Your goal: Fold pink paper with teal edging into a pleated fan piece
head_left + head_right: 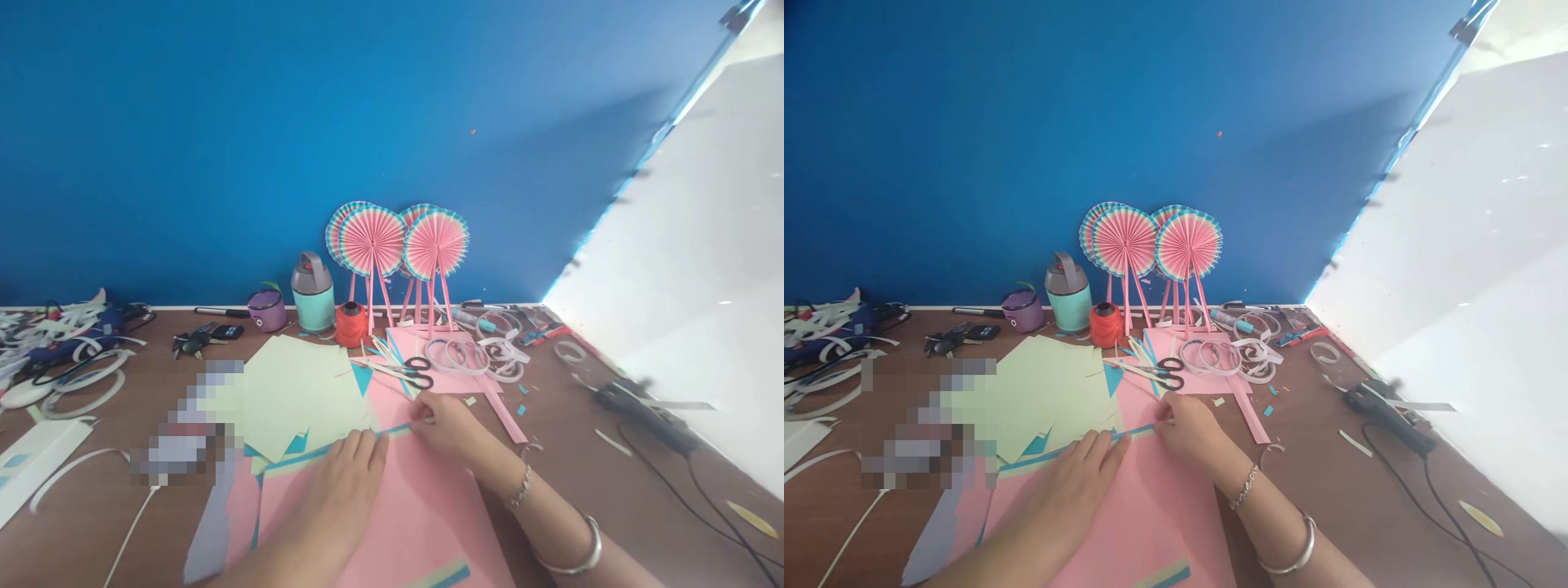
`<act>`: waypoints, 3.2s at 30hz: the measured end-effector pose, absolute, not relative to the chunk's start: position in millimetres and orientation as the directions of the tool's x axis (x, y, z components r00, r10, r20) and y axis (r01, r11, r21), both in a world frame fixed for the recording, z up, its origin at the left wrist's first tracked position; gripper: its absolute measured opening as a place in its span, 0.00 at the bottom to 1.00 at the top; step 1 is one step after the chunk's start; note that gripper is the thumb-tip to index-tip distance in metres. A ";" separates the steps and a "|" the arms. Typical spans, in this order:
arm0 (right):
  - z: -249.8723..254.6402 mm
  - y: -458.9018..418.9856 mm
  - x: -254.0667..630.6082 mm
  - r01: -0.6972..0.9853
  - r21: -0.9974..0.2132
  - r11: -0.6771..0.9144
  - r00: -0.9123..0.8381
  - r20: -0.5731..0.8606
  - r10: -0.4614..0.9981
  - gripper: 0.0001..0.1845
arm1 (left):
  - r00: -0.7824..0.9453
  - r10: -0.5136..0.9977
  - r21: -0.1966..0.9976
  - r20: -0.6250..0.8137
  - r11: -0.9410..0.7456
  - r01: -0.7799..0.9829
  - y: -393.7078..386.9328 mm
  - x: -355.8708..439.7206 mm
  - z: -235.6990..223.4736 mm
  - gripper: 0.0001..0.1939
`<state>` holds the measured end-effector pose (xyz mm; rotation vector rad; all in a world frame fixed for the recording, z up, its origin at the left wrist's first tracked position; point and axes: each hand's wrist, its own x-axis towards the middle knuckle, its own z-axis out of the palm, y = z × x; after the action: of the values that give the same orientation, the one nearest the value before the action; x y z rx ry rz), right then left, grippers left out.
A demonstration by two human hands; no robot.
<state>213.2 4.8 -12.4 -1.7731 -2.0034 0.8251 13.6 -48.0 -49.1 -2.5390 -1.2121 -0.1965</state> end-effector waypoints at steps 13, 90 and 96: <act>-11.1 4.2 214.5 0.706 -0.708 0.009 -0.178 -0.165 0.970 0.10 | 0.643 0.718 -0.266 0.265 -0.587 0.765 -52.0 10.9 -54.3 0.28; -12.4 49.0 225.8 0.923 -0.216 0.318 -0.277 0.200 0.940 0.21 | 0.240 0.948 0.729 0.209 -0.315 0.608 -15.1 3.0 -15.1 0.11; 7.2 66.0 215.6 0.929 -0.024 0.368 -0.366 0.072 0.928 0.16 | 0.156 0.972 0.833 0.177 -0.233 0.502 -13.8 -2.7 -11.8 0.12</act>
<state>215.6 66.0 7.2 -1.7257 -2.5373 -0.0318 -2.7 -13.8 -11.8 -2.7576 -2.1255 -1.4820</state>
